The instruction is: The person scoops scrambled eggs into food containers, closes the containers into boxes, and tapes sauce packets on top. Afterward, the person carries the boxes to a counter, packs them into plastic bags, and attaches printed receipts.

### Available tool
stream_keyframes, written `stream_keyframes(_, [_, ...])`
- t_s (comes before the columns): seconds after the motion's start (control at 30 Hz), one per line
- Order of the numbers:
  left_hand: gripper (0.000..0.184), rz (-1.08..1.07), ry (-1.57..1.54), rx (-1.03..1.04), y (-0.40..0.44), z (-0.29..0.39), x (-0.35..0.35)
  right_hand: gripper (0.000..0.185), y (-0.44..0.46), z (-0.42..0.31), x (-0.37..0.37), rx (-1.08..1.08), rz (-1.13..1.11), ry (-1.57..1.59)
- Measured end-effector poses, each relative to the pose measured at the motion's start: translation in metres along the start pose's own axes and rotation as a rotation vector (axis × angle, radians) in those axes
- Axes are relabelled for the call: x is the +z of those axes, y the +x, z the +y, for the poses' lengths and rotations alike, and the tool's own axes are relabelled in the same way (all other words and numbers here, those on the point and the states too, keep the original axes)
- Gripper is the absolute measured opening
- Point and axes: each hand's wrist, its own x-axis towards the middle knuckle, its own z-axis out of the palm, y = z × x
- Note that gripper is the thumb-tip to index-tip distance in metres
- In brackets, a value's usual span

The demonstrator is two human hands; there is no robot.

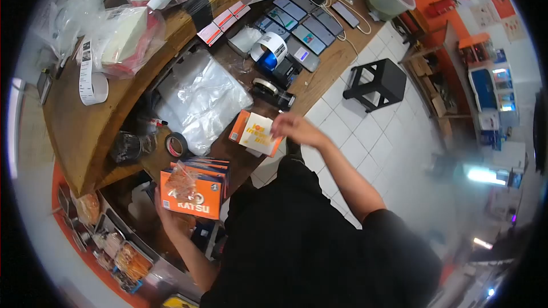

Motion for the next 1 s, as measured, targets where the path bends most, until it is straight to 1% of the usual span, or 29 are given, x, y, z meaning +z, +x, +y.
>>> stream_keyframes(0.03, [0.054, 0.064, 0.050, 0.142, -0.015, -0.007, -0.005, 0.018, 0.009, -0.006, -0.036, 0.042, 0.103, -0.099])
stream_keyframes(0.07, [0.052, 0.252, 0.049, 0.167, -0.034, -0.014, -0.006, 0.024, 0.026, 0.007, -0.080, -0.059, 0.151, -0.223])
stream_keyframes(0.1, [0.050, 0.443, 0.046, 0.187, -0.056, -0.023, -0.003, 0.025, 0.038, 0.003, -0.115, -0.078, 0.244, -0.508])
stream_keyframes(0.13, [0.050, 0.476, 0.042, 0.191, -0.077, -0.037, 0.006, 0.027, 0.050, 0.001, -0.145, -0.104, 0.333, -0.794])
stream_keyframes(0.2, [0.043, 0.673, -0.063, 0.219, -0.119, -0.074, 0.033, 0.041, 0.081, 0.034, -0.205, -0.254, 0.534, -1.232])
stream_keyframes(0.23, [0.039, 0.774, -0.106, 0.227, -0.148, -0.097, 0.040, 0.041, 0.097, 0.042, -0.232, -0.255, 0.492, -1.230])
stream_keyframes(0.27, [0.034, 0.551, -0.316, 0.167, -0.173, -0.155, -0.004, 0.047, 0.107, 0.054, -0.253, -0.227, 0.496, -1.337])
stream_keyframes(0.3, [0.027, 0.653, -0.242, 0.110, -0.188, -0.192, 0.026, 0.053, 0.111, 0.065, -0.265, -0.202, 0.500, -1.445])
stream_keyframes(0.33, [0.022, 0.470, -0.309, -0.002, -0.209, -0.222, 0.058, 0.053, 0.113, 0.069, -0.272, -0.203, 0.459, -1.440])
stream_keyframes(0.4, [0.023, 0.433, -0.091, -0.220, -0.243, -0.273, 0.137, 0.056, 0.119, 0.067, -0.281, -0.166, 0.409, -1.511])
stream_keyframes(0.43, [0.024, 0.421, 0.020, -0.291, -0.256, -0.289, 0.175, 0.056, 0.120, 0.068, -0.284, -0.183, 0.370, -1.514])
stream_keyframes(0.53, [0.025, 0.358, 0.229, -0.418, -0.289, -0.333, 0.247, 0.057, 0.124, 0.061, -0.291, -0.154, 0.320, -1.498])
stream_keyframes(0.57, [0.026, 0.356, 0.256, -0.437, -0.298, -0.342, 0.263, 0.057, 0.127, 0.056, -0.292, -0.178, 0.299, -1.499])
stream_keyframes(0.63, [0.028, 0.364, 0.285, -0.460, -0.311, -0.354, 0.286, 0.057, 0.126, 0.051, -0.291, -0.033, 0.250, -1.514])
stream_keyframes(0.67, [0.029, 0.370, 0.293, -0.466, -0.314, -0.359, 0.295, 0.055, 0.128, 0.050, -0.289, -0.109, 0.298, -1.566])
stream_keyframes(0.7, [0.029, 0.377, 0.298, -0.471, -0.318, -0.363, 0.304, 0.055, 0.132, 0.044, -0.286, -0.123, 0.280, -1.569])
stream_keyframes(0.77, [0.031, 0.396, 0.295, -0.474, -0.323, -0.368, 0.316, 0.054, 0.138, 0.025, -0.279, -0.278, 0.129, -1.131])
stream_keyframes(0.8, [0.032, 0.408, 0.292, -0.471, -0.323, -0.370, 0.321, 0.057, 0.148, 0.024, -0.269, -0.546, 0.150, -1.055])
stream_keyframes(0.83, [0.033, 0.415, 0.288, -0.466, -0.323, -0.370, 0.326, 0.057, 0.157, 0.021, -0.262, -0.554, 0.130, -1.053])
stream_keyframes(0.9, [0.036, 0.435, 0.264, -0.449, -0.318, -0.366, 0.336, 0.060, 0.160, -0.014, -0.234, -0.540, -0.006, -0.824])
stream_keyframes(0.93, [0.037, 0.442, 0.255, -0.433, -0.312, -0.361, 0.340, 0.048, 0.159, -0.032, -0.219, -0.467, -0.009, -0.742])
stream_keyframes(0.97, [0.038, 0.447, 0.244, -0.417, -0.306, -0.357, 0.342, 0.048, 0.170, -0.028, -0.218, -0.472, -0.019, -0.740])
stream_keyframes(1.0, [0.039, 0.450, 0.235, -0.392, -0.298, -0.353, 0.342, 0.040, 0.188, -0.019, -0.217, -0.524, -0.011, -0.802])
